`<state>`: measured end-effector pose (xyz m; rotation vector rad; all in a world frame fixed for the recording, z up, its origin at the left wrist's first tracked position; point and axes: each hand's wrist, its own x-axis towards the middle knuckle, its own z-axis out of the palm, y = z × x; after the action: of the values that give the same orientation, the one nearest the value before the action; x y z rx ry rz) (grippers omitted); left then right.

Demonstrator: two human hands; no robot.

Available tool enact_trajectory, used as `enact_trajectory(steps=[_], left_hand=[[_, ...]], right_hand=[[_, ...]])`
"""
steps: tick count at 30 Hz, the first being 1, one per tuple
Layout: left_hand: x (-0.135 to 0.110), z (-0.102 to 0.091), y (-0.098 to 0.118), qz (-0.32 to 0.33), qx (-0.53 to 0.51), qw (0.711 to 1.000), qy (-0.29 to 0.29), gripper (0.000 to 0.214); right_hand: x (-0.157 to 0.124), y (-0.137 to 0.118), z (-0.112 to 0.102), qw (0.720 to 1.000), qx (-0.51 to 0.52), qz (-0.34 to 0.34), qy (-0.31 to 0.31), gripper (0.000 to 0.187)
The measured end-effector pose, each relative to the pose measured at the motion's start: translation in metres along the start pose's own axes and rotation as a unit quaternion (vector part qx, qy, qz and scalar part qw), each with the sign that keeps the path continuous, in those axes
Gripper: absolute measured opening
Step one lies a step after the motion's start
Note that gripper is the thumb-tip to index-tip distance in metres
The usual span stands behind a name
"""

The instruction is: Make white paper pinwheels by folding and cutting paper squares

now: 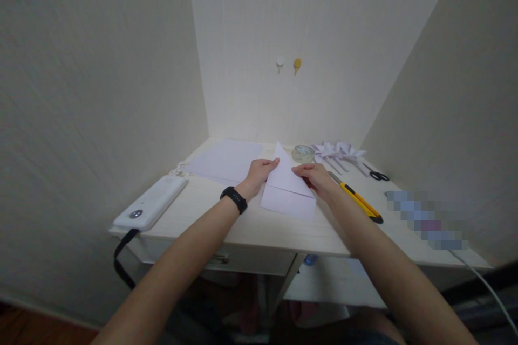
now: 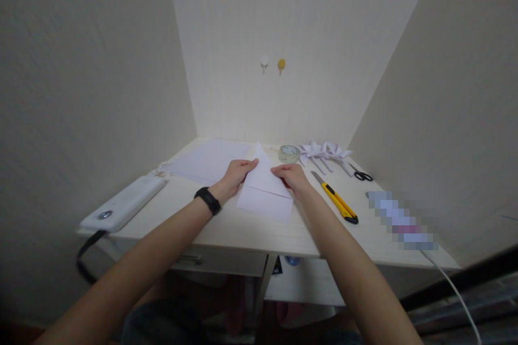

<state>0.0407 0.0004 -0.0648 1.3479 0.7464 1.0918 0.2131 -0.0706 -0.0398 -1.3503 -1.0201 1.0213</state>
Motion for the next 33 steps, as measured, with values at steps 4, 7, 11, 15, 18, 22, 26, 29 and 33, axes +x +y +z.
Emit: enact_trajectory(steps=[4, 7, 11, 15, 18, 22, 26, 29, 33], left_hand=[[-0.004, 0.001, 0.008, -0.027, -0.037, 0.998, -0.035, 0.046], [-0.006, 0.001, 0.013, -0.047, -0.057, 0.995, -0.066, 0.043], [-0.008, 0.002, 0.012, -0.063, -0.06, 0.99, -0.107, 0.039], [-0.007, 0.003, 0.009, -0.063, -0.054, 0.992, -0.094, 0.036], [-0.008, 0.004, 0.011, -0.062, -0.06, 0.993, -0.08, 0.031], [-0.01, 0.005, 0.015, -0.057, -0.063, 0.995, -0.053, 0.028], [-0.009, 0.003, 0.017, -0.057, -0.069, 0.995, -0.046, 0.026], [-0.006, -0.002, 0.019, -0.06, -0.1, 0.992, -0.036, 0.025], [-0.002, -0.008, 0.019, -0.075, -0.117, 0.99, -0.032, 0.025]], right_hand=[[0.0, -0.001, -0.006, 0.999, 0.032, 0.012, -0.015, 0.014], [-0.002, -0.003, -0.012, 0.998, 0.021, 0.023, -0.063, 0.014], [-0.007, -0.003, -0.015, 0.994, -0.004, 0.047, -0.103, 0.016], [-0.01, 0.0, -0.013, 0.993, 0.008, 0.032, -0.109, 0.016], [-0.012, 0.002, -0.011, 0.994, 0.013, 0.023, -0.11, 0.017], [-0.014, 0.003, -0.011, 0.995, 0.006, 0.016, -0.103, 0.017], [-0.019, 0.005, -0.012, 0.996, -0.004, 0.011, -0.087, 0.019], [-0.025, 0.008, -0.016, 0.996, -0.007, 0.009, -0.084, 0.02], [-0.035, 0.016, -0.026, 0.996, -0.01, 0.005, -0.092, 0.021]])
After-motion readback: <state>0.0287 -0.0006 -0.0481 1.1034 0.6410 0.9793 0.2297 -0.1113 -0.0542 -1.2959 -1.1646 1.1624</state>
